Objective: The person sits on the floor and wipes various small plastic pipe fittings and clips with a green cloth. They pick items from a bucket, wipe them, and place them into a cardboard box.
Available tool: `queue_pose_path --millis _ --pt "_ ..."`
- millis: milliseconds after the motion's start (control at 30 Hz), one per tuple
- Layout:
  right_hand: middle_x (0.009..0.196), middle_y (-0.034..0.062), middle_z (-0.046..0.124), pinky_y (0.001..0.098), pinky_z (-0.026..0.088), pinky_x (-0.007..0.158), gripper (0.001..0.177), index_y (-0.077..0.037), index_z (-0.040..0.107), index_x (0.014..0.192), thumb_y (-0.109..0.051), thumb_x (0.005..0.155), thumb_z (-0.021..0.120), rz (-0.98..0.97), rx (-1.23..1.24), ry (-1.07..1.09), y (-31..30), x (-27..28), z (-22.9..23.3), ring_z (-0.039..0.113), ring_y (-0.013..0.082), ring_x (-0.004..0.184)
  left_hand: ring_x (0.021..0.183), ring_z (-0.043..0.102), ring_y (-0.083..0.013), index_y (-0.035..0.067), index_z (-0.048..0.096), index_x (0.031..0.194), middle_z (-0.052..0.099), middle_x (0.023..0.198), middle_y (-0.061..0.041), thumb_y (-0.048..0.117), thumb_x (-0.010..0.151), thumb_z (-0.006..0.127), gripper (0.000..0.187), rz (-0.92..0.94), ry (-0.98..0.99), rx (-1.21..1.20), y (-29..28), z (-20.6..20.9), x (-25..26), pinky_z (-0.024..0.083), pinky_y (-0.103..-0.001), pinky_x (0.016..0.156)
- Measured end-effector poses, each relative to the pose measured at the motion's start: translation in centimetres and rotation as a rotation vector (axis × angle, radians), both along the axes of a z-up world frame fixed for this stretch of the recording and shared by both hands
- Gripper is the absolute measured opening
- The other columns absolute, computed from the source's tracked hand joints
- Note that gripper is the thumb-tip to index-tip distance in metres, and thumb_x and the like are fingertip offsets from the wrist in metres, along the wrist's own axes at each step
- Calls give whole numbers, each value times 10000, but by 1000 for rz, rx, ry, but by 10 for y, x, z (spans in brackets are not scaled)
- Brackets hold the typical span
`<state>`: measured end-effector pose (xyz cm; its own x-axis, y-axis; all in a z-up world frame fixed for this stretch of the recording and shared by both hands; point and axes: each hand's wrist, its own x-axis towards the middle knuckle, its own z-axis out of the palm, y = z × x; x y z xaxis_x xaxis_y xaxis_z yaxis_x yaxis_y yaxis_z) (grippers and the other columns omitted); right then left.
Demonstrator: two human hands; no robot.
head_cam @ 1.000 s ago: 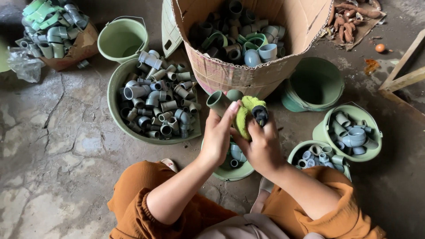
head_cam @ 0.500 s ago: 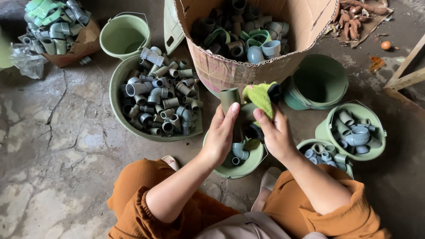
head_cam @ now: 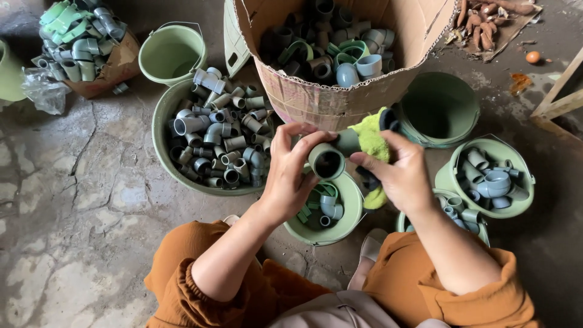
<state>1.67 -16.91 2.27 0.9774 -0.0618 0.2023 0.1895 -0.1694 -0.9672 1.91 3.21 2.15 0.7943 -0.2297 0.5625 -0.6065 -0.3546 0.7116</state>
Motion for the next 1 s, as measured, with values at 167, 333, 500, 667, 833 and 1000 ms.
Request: queue_pose_path --millis 167,333,500,667,833,1000 --pt "853 95 691 367 537 799 259 -48 689 1026 -253 954 829 -130 -198 -244 -29 6 -5 619 132 843 1155 550 -416 212 595 1376 497 1186 -99 -62 744 725 700 137 -46 89 -2 9 2 469 -517 998" --pt "1014 187 649 449 565 753 415 -129 674 1236 -429 952 715 -78 -716 -637 12 -15 11 686 371 865 865 573 -425 102 606 1259 508 974 -113 69 766 793 528 166 4 253 -23 -44 9 503 -519 732" --pt "1179 219 564 431 566 774 398 -220 677 1401 -331 1019 660 -119 -840 -780 3 -3 -9 651 356 957 815 562 -508 42 589 1177 519 958 -138 89 799 732 407 135 206 102 -35 -24 -1 485 -570 633" --pt "1077 189 580 400 557 702 299 -123 709 1150 -329 939 762 -121 -970 -760 -11 -4 -12 656 320 885 880 619 -384 148 580 1281 506 975 -57 119 749 826 587 317 121 340 -29 -15 -2 549 -539 744" --pt "991 174 661 435 554 792 310 -140 716 1106 -255 856 857 -61 -667 -414 -6 -4 -7 681 348 875 872 637 -386 157 577 1288 511 956 -50 275 805 829 558 346 227 311 -34 -18 0 571 -539 714" --pt "1052 103 748 372 534 898 261 -116 684 1165 -338 1028 695 -54 -135 -69 3 3 -7 625 151 938 892 748 -335 -9 547 1197 699 1017 -203 379 907 777 536 72 983 -677 -27 -66 22 616 -500 752"
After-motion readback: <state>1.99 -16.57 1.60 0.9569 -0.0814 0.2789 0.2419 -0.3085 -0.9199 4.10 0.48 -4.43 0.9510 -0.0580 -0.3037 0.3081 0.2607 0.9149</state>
